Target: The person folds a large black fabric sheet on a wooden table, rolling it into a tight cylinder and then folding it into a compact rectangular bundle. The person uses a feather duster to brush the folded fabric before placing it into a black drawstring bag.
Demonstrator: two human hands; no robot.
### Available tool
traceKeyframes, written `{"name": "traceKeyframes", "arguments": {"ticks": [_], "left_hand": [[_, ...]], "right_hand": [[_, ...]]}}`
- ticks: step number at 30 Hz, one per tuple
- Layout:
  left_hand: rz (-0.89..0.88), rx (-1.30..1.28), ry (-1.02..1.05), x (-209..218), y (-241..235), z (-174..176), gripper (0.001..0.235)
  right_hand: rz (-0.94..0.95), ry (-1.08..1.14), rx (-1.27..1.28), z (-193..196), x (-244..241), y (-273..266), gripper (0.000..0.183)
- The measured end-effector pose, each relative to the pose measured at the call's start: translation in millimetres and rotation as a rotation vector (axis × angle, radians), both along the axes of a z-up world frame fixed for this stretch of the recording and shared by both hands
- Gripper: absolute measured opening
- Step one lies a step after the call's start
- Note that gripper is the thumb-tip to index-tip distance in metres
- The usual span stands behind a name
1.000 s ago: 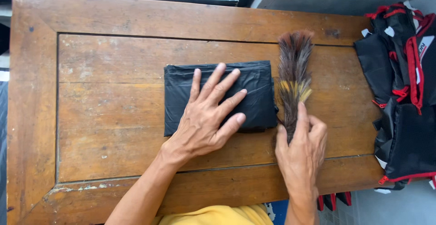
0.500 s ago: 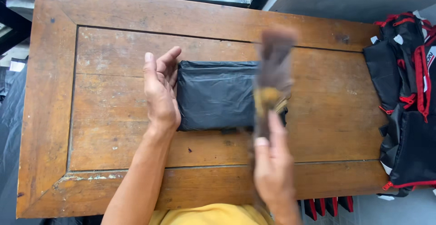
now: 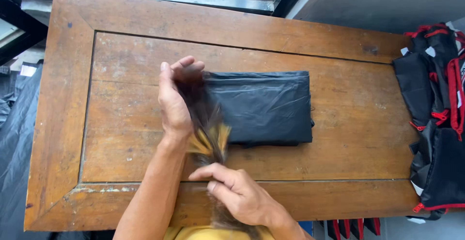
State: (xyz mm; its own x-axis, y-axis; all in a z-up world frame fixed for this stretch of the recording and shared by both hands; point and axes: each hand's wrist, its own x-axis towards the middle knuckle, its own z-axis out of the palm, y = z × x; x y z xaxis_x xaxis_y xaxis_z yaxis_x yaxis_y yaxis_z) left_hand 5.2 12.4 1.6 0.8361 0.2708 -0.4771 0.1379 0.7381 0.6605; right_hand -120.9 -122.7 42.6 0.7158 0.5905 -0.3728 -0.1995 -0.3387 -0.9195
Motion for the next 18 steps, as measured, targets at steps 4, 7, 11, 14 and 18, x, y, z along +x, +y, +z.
{"name": "traceKeyframes", "arguments": {"ticks": [4,7,11,14,18], "left_hand": [[0.144,-0.308,-0.102,7,13,0,0.044],[-0.085,0.074,0.055,3,20,15,0.057],[-0.024,0.233,-0.043,2,16,14,0.055],[-0.019,0.277,-0.081,0,17,17,0.054],[-0.017,0.350,-0.087,-2,11,19,0.054]], "right_hand": [[-0.255,-0.097,-0.011,-10,-6,3,0.025],[-0.516,-0.429,-0.128,-18,-10,1,0.019],[-0.052,-0.165,-0.178,-10,-5,3,0.022],[-0.230,-0.244,-0.057,-16,-8,5,0.018],[0.162,-0.139,-0.229,-10,-3,-4,0.023]]}}
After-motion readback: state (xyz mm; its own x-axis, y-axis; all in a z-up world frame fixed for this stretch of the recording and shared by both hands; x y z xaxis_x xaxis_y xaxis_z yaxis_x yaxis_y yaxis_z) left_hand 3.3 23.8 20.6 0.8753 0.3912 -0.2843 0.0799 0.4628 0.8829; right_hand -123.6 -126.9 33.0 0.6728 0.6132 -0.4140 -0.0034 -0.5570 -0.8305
